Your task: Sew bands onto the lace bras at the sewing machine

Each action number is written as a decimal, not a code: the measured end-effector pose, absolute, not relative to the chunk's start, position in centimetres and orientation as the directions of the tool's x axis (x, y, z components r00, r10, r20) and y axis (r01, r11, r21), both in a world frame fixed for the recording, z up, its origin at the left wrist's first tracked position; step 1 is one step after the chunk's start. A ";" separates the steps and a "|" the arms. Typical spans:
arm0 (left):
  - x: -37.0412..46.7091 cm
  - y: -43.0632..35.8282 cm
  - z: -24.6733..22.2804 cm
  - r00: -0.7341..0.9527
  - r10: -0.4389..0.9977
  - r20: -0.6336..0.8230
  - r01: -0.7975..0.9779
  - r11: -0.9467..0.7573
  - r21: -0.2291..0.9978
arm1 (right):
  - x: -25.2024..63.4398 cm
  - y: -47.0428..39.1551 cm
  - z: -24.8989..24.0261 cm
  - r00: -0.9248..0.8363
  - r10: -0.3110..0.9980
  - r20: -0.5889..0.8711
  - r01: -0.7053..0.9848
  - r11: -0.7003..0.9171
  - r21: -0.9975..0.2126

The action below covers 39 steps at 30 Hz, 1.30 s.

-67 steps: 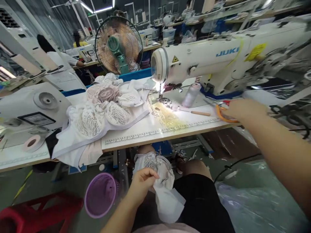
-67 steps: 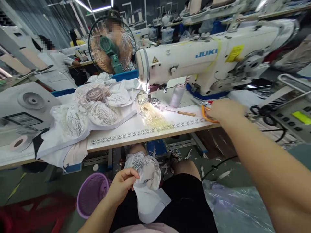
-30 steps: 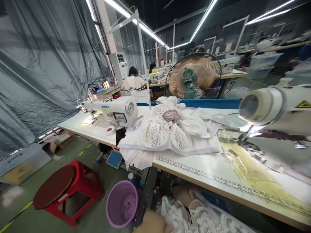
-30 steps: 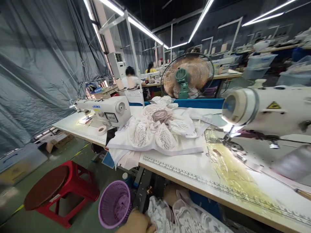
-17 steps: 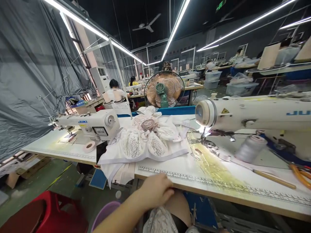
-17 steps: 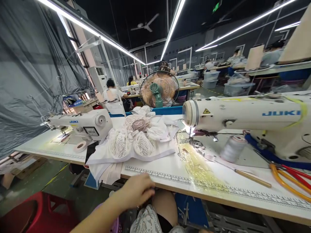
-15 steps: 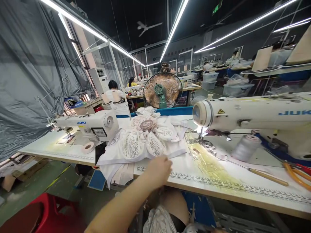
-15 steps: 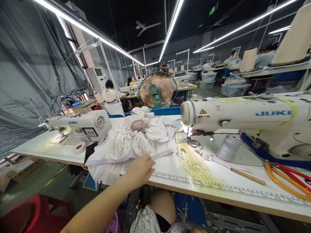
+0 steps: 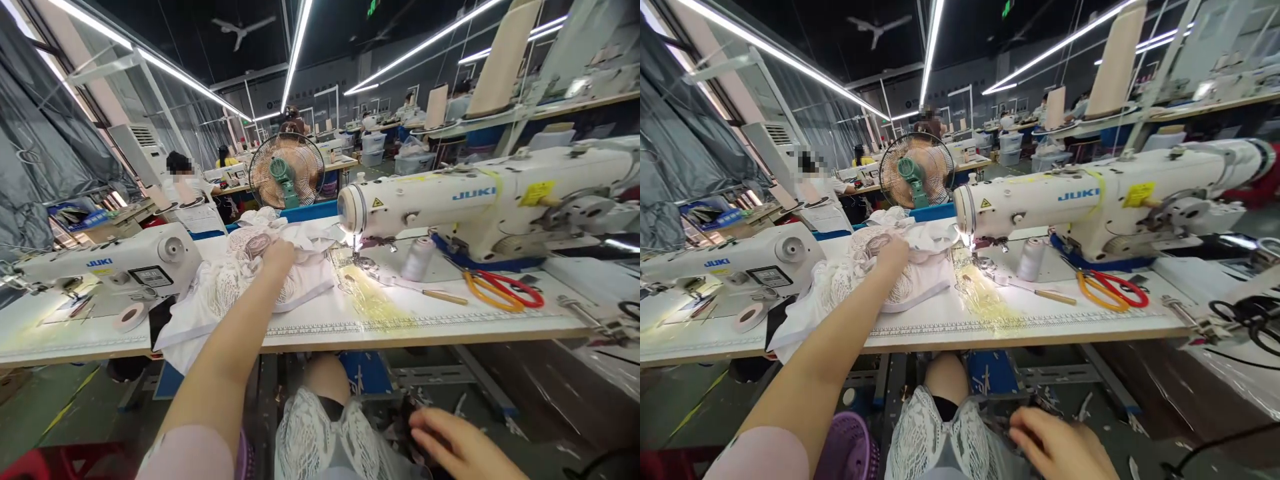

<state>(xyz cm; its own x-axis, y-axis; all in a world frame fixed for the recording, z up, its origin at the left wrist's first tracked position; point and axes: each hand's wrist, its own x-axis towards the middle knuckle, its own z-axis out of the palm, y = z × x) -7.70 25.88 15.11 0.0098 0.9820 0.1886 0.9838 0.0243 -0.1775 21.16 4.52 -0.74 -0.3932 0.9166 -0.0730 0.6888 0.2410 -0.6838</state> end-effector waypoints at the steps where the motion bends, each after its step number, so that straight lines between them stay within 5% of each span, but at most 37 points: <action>1: -7.9 25.8 15.6 0.016 0.977 0.213 0.984 0.023 -0.179 | 21.3 5.3 -0.1 -0.393 0.918 -0.050 0.682 0.254 -0.686; 5: -8.6 25.0 17.4 0.073 0.952 0.298 0.982 -0.017 -0.186 | 19.7 10.7 3.9 -0.325 0.945 0.046 0.786 0.297 -0.543; 6: -8.7 24.6 17.8 0.095 0.944 0.317 0.982 -0.035 -0.188 | 18.9 12.4 4.9 -0.304 0.953 0.011 0.855 0.278 -0.437; 12: -10.1 21.5 19.7 0.288 0.845 0.450 0.957 -0.237 -0.167 | 13.1 19.7 8.2 -0.265 0.952 -0.151 0.944 0.224 -0.244; 16: -12.6 17.4 19.7 0.465 0.584 0.666 0.855 -0.491 -0.166 | 10.9 20.4 9.2 -0.276 0.928 -0.252 0.956 0.238 -0.170; 19: -14.7 13.0 18.4 0.565 0.301 0.768 0.747 -0.582 -0.321 | 10.1 20.0 9.9 -0.265 0.924 -0.274 0.960 0.227 -0.161; 21: -15.8 10.1 16.9 0.648 0.236 0.724 0.685 -0.597 -0.418 | 10.1 19.7 10.1 -0.255 0.927 -0.274 0.962 0.215 -0.169; 24: -16.9 6.5 14.1 0.711 0.310 0.632 0.662 -0.599 -0.451 | 11.1 19.3 9.7 -0.246 0.935 -0.255 0.962 0.204 -0.180; 32: -18.7 1.4 7.6 0.614 0.566 0.550 0.777 -0.556 -0.295 | 16.5 18.6 9.7 -0.304 0.946 -0.110 0.933 0.272 -0.235; 39: -20.1 0.5 6.1 0.441 0.617 0.652 0.885 -0.420 -0.201 | 14.2 17.4 9.3 -0.406 0.894 0.187 0.731 0.441 -0.520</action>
